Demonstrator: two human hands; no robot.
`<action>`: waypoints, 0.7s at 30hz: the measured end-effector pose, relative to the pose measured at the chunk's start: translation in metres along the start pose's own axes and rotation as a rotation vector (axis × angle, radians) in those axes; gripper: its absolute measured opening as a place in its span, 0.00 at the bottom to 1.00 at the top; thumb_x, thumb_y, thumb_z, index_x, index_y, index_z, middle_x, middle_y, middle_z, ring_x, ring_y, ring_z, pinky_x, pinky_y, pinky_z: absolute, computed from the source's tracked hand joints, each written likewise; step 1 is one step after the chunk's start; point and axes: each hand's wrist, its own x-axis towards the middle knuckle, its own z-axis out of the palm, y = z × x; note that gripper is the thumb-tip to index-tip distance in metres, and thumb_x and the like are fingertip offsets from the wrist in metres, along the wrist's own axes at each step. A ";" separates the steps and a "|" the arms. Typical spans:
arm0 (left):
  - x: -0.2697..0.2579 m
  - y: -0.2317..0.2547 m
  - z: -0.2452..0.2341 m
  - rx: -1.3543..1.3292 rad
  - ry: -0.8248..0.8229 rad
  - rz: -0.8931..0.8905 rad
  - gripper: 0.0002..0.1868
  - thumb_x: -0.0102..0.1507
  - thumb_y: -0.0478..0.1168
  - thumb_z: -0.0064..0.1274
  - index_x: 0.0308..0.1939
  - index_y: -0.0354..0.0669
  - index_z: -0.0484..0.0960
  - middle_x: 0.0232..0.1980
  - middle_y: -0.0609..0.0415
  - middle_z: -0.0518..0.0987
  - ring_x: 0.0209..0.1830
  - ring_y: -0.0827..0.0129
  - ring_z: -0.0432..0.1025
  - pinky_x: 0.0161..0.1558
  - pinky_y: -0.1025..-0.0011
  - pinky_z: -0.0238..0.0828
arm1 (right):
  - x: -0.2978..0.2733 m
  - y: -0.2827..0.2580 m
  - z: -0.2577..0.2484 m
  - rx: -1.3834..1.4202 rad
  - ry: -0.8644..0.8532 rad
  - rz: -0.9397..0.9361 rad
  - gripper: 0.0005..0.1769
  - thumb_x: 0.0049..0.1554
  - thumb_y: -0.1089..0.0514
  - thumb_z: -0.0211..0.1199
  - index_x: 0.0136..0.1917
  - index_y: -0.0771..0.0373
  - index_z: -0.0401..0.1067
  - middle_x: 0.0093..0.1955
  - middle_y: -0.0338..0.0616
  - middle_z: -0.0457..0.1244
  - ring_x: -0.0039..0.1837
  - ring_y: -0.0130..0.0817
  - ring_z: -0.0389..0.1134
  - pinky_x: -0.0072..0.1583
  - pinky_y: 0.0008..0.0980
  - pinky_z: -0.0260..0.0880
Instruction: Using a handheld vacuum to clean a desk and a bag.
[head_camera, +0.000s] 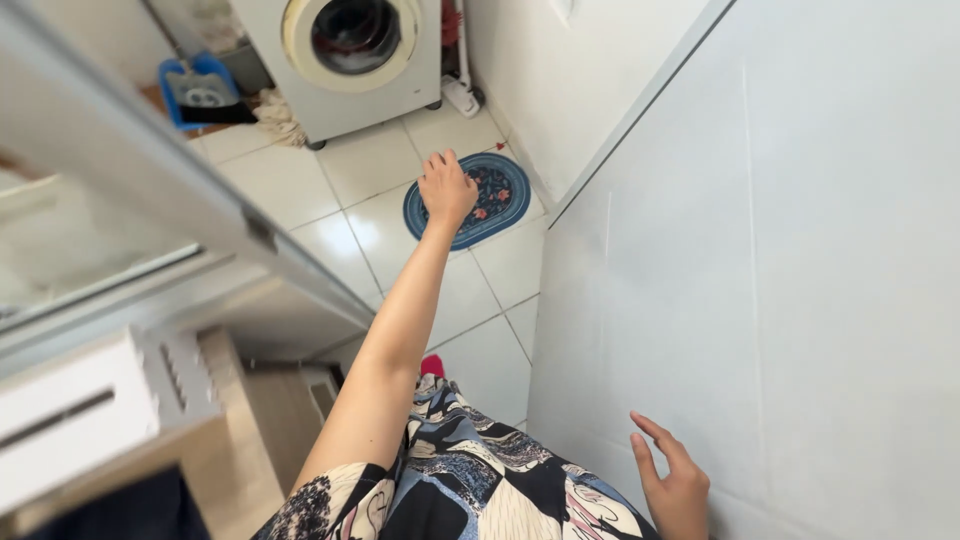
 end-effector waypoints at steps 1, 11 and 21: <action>0.017 -0.001 0.005 0.001 0.003 0.014 0.25 0.53 0.40 0.63 0.51 0.38 0.73 0.51 0.45 0.73 0.53 0.50 0.68 0.45 0.54 0.69 | 0.011 -0.009 0.004 0.030 -0.006 0.045 0.18 0.57 0.51 0.64 0.60 0.52 0.79 0.58 0.41 0.73 0.61 0.34 0.73 0.62 0.35 0.71; 0.173 -0.066 0.042 -0.100 0.001 -0.028 0.27 0.53 0.38 0.61 0.55 0.39 0.72 0.54 0.44 0.71 0.53 0.49 0.68 0.47 0.53 0.68 | 0.167 -0.062 0.074 -0.059 -0.144 0.112 0.20 0.59 0.47 0.62 0.63 0.50 0.77 0.62 0.40 0.71 0.68 0.36 0.69 0.68 0.39 0.66; 0.360 -0.115 0.045 -0.226 0.312 -0.145 0.20 0.55 0.36 0.60 0.49 0.40 0.70 0.52 0.45 0.71 0.54 0.48 0.69 0.52 0.54 0.68 | 0.403 -0.161 0.108 -0.034 -0.218 0.058 0.22 0.58 0.45 0.63 0.65 0.46 0.76 0.62 0.44 0.71 0.66 0.41 0.71 0.62 0.38 0.70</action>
